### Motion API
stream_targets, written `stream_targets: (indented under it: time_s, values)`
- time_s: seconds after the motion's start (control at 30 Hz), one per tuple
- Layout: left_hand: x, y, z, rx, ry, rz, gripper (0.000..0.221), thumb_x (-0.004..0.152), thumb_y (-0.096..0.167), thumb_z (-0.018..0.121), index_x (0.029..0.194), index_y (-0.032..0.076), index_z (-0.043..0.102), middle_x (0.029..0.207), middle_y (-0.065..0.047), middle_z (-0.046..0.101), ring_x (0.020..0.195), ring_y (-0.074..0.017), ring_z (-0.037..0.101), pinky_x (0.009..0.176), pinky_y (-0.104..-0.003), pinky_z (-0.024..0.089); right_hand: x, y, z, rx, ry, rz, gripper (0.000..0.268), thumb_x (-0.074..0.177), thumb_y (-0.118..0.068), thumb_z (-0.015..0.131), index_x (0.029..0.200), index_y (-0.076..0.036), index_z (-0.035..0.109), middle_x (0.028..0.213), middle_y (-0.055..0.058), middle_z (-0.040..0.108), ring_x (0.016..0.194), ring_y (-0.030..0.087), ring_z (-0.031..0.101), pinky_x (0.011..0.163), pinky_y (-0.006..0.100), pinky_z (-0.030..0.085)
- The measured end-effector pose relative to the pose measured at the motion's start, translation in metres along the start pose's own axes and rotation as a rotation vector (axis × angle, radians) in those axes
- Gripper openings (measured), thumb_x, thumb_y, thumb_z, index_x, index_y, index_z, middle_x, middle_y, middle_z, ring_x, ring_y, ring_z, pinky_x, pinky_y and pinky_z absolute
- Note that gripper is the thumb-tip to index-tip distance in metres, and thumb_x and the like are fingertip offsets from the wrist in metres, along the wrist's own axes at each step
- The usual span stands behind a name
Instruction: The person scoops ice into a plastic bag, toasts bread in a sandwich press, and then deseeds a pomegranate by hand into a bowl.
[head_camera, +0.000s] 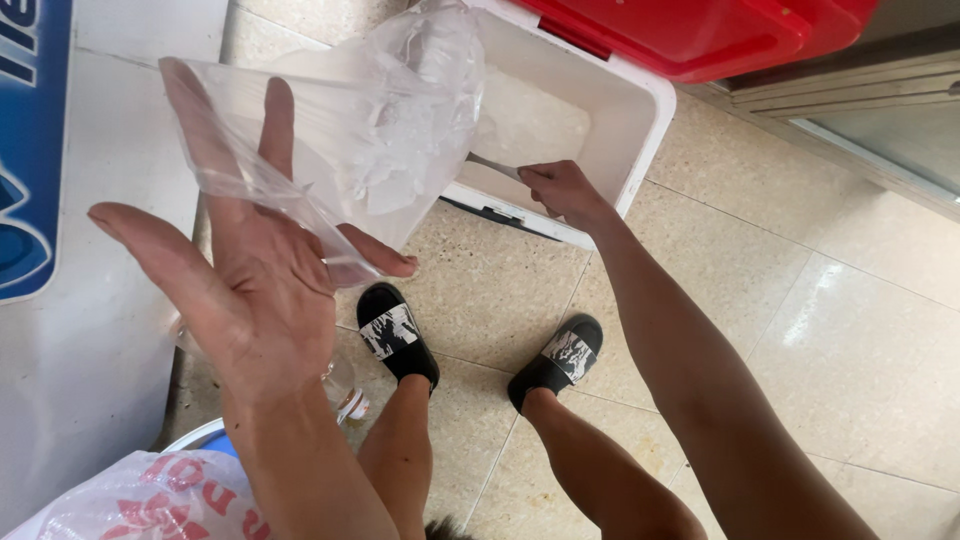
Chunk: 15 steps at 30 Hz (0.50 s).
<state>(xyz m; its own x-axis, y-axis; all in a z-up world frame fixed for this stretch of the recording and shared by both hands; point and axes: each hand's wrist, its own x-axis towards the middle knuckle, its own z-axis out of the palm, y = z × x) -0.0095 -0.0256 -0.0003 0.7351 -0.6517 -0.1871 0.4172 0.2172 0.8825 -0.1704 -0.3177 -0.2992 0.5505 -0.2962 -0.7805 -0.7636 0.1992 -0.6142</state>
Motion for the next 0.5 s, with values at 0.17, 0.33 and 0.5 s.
stream_targets:
  time_s: [0.17,0.33,0.5]
  values:
    - [0.004,-0.005,0.014,0.019,-0.032,0.050,0.096,0.095,0.089,0.023,0.166,0.031,-0.006,0.176,-0.018,0.004,0.124,-0.0439,0.068,0.083,-0.053,0.063,-0.027,-0.009,-0.023,0.124,-0.042,0.033,0.037,0.098,-0.024,0.066,0.125,0.001,0.070,0.068,-0.002,0.054,0.051,0.004,0.036,0.044,0.024,0.028]
    - [0.006,-0.006,0.032,-0.459,-0.064,0.000,0.088,0.092,0.075,0.011,0.167,0.036,-0.012,0.183,-0.013,-0.003,0.139,-0.0398,0.058,0.091,-0.054,0.063,-0.079,-0.028,-0.052,0.091,0.032,0.001,0.035,0.100,-0.024,0.066,0.122,0.003,0.071,0.067,-0.001,0.051,0.050,0.005,0.033,0.042,0.025,0.026]
    - [0.016,-0.011,0.049,0.126,-0.110,0.056,0.095,0.093,0.092,0.023,0.161,0.033,-0.008,0.181,-0.017,-0.001,0.157,-0.0427,0.048,0.086,-0.055,0.064,-0.161,-0.072,-0.086,-0.107,0.223,-0.028,0.035,0.099,-0.028,0.064,0.119,0.000,0.075,0.065,0.001,0.050,0.049,0.007,0.037,0.041,0.027,0.030]
